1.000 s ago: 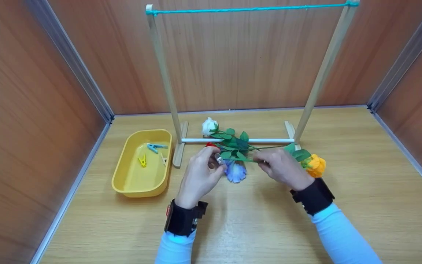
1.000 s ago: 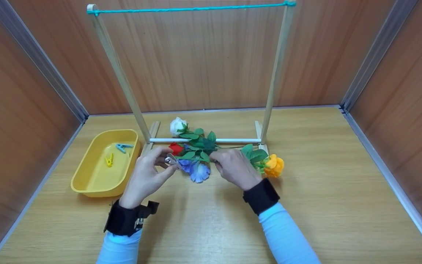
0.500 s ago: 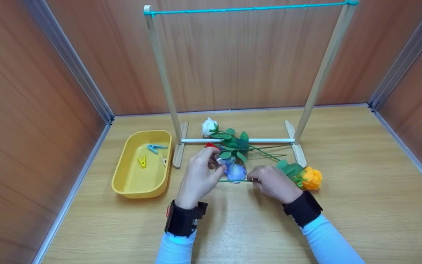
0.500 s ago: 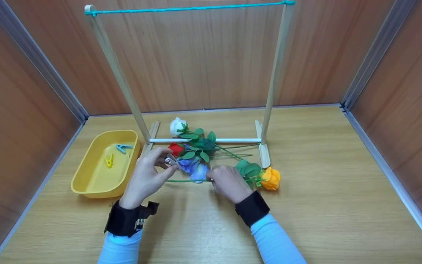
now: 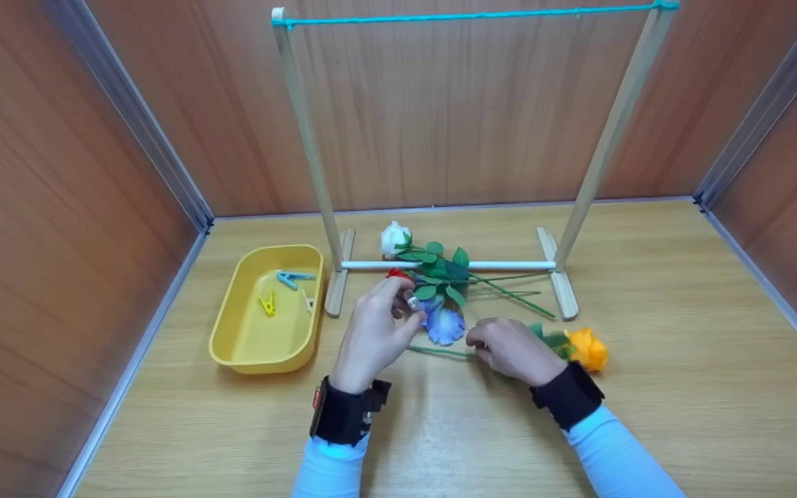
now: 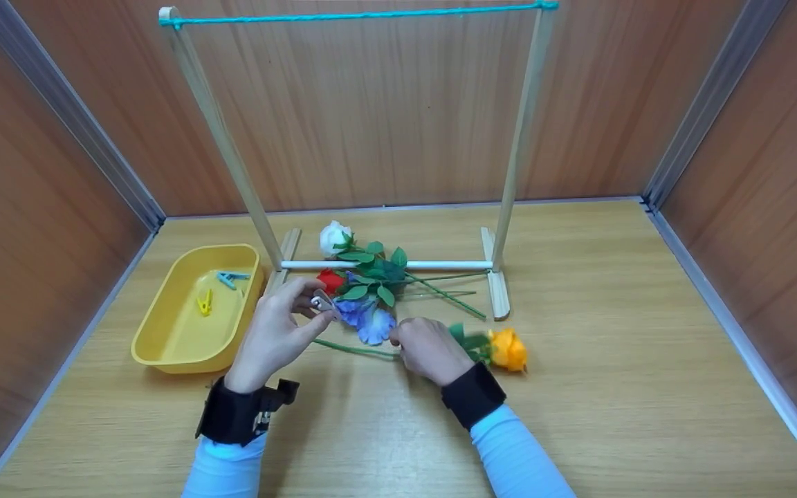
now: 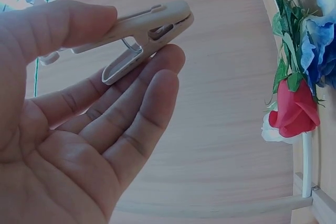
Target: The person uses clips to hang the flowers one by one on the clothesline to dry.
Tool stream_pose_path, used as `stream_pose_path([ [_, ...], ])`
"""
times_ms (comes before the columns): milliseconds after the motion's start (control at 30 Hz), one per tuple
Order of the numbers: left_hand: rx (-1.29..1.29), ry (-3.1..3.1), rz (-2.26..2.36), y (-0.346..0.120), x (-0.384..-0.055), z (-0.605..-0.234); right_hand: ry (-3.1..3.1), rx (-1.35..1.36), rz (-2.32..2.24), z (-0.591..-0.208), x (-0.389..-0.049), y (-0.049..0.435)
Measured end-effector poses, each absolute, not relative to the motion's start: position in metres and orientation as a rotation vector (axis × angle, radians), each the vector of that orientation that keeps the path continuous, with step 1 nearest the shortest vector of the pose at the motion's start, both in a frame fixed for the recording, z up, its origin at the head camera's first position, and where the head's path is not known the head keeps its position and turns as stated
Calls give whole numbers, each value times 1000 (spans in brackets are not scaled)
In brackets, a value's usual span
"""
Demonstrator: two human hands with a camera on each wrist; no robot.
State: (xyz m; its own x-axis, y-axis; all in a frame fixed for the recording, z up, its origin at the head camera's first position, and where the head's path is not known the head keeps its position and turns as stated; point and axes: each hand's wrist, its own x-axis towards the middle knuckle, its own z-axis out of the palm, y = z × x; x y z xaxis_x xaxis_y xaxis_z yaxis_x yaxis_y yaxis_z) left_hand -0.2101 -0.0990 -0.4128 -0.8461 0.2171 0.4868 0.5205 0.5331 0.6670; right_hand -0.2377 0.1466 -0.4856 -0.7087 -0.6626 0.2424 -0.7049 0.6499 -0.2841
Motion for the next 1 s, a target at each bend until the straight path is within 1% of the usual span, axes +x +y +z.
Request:
stream_pose_path([
  [567, -612, -2446, -1239, -99, -210, -414, -2866, 1216, 522, -492, -237, 143],
  [1000, -618, -2443, -1248, -99, -212, -416, -2731, 1250, 516, -498, -235, 139],
])
